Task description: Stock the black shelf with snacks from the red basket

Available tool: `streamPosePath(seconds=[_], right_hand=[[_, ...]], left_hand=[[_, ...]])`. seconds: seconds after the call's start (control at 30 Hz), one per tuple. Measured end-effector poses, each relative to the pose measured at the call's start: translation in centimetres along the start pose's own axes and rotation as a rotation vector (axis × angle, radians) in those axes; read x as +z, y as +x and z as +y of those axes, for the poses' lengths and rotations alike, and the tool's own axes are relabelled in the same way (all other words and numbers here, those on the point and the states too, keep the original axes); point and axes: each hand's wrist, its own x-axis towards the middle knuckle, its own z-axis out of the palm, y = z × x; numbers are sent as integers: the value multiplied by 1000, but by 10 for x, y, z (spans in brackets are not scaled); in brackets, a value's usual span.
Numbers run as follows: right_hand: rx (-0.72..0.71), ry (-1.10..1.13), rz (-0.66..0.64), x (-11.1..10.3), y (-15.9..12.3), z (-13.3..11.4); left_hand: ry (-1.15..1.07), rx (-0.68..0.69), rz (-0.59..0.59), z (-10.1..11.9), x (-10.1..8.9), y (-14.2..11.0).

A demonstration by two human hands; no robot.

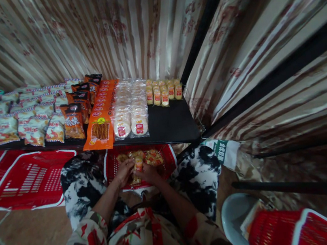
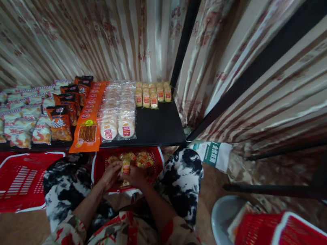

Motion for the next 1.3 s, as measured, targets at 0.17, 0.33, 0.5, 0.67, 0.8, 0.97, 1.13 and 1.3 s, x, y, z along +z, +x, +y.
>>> streamPosePath(seconds=[0.17, 0.33, 0.5, 0.67, 0.8, 0.97, 1.13, 1.3], right_hand=[[-15, -44, 40, -1, -1, -6], [-68, -108, 96, -7, -8, -12], [-155, -73, 173, -20, -19, -17], [-193, -41, 199, -48, -22, -34], [-264, -96, 114, -92, -16, -60], [-412, -225, -126, -154, 0, -97], [-540, -428, -178, -189, 24, -126], [-611, -506, -154, -208, 40, -132]], left_hand=[[45, -3, 40, 5, 7, -9], [113, 30, 73, 15, 14, -21], [261, 137, 53, 25, 26, -27], [404, 330, 79, 39, 48, -32], [469, 426, 97, 60, 71, -40], [451, 455, 80, 85, 93, -47], [414, 491, 105, 97, 104, -41], [513, 464, 157, 111, 118, -42]])
